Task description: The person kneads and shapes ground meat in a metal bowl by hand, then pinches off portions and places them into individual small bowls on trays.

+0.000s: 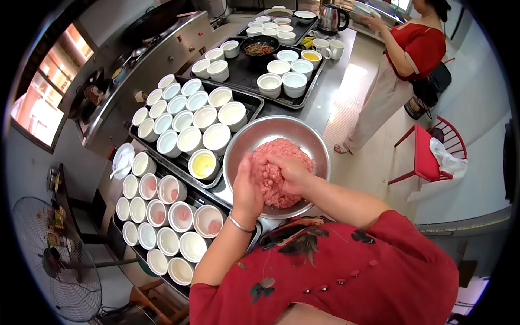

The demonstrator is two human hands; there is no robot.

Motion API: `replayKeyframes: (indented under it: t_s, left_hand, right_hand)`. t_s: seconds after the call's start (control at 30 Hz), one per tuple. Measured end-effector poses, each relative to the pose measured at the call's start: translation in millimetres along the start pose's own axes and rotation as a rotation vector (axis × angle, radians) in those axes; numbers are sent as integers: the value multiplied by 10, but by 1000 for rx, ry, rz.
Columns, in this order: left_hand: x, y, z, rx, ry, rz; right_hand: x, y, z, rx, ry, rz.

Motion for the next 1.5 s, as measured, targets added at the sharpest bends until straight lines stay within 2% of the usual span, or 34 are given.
replayKeyframes:
  t_s: [0.03,0.07,0.1,0.13,0.17,0.2,0.23,0.27,0.3,0.33,0.37,0.4,0.53,0.6,0.63,0.67,0.7,0.73,0.8,0.87,0.9,0.93,0.97,1.03,1.1,1.17,1.2,1.27,1.3,1.37,1.4,1.43,1.47,1.5]
  left_hand:
    - [125,-164,-89,-15,5,9]
    - [375,-98,-169,348,-146,321]
    - [387,-21,-41,706,-272,628]
    - [394,-86,3,94,-334,514]
    - [352,-62,-32,104,-271,545]
    - [316,-66,-34,105,-220,573]
    - [281,-101,-110,104,-125,581]
    - [233,-69,-183,215,-38,559]
    - [274,-186,-263,575,119,499]
    - [195,-119,-212,352,258,48]
    - [22,-77,-147,110,379,-400]
    - [-59,-145,-131,89,395,-394]
    - [-6,-459,-87,107,7,332]
    - [198,-564,-83,80,-266,684]
    - [199,-660,-90,71,-254,692]
    - [205,-771,-130,31,-260,769]
    - [179,-863,-143,-8,-272,846]
    - [12,-1037,-207,9,-185,835]
    - [-331,-1710,-440,-175,-36,772]
    - [-870,-2379,-743,-57,115,804]
    - [-1204,-2679,-746,-289,255,630]
    - [-1571,-2924,-792,-331,356,429]
    - [-1802,-3192,-821,-471,373,336]
    - [-2245,-3561,-964,-613,464,-23]
    - [-2639,-3738,-1022,-875,539,-640]
    - [-2879,-3635,-1097,-987,741,-1375]
    - [-2872,-3676,-1219,-961,612,-1482]
    - [-2816,-3751,-1279,-983,606,-1648]
    - [-2792,-3813,-1345,-918,562,-1728]
    - [-2712,-3880,-1371,-833,523,-1763]
    - [-2648,-3851,-1377,-807,523,-1772]
    - [-2637,-3738,-1293,-831,647,-1870]
    - [-2648,-3614,-1220,-861,782,-1962]
    - [-2640,-3478,-1199,-854,786,-1972]
  right_hand:
    - [61,32,-14,28,-113,257]
    - [112,37,-6,-37,-133,622]
    - [95,153,68,2,-105,634]
    - [183,339,154,98,-193,798]
    - [226,474,179,208,-285,956]
    - [291,304,51,136,-475,809]
    - [316,162,-43,57,-478,613]
    - [339,17,-131,-17,-498,413]
    - [218,-10,-113,-108,-320,171]
    - [196,39,-123,-81,-303,188]
    - [30,81,-176,-52,-107,16]
    - [-163,130,-177,-36,98,-157]
    - [-301,197,-231,-13,130,122]
    - [-228,572,-255,262,-144,858]
    - [-251,789,-223,408,-290,1215]
    - [-215,861,-258,421,-291,1222]
    - [-48,868,-297,313,-329,1073]
    - [118,843,-328,204,-363,918]
    - [329,620,-431,52,-337,696]
    - [443,287,-454,-43,-267,670]
    - [494,154,-446,-52,-278,670]
    - [472,-39,-424,-108,-212,731]
    - [433,-234,-395,-168,-145,792]
    - [417,-504,-323,-203,-185,895]
    - [455,-571,-308,-250,-219,995]
    - [431,-567,-177,-252,-193,1122]
    - [395,-743,-179,-248,-193,1150]
    - [449,-563,-119,-200,-287,1403]
    - [476,-428,-92,-186,-282,1543]
    - [479,-397,-79,-179,-262,1602]
    - [455,-295,-88,-89,-301,1651]
    - [404,-196,-107,12,-341,1694]
    - [396,-180,-163,3,-342,1682]
    - [362,-50,-205,119,-455,1770]
Point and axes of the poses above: each hand's wrist, its own z-axis away from the middle knuckle, its own y-axis out of the palm, x = y × z, the point moved 8 cm from there along -z, towards the middle knuckle, and after that the axes turned 2 degrees about -y, right-handed, at the moved point
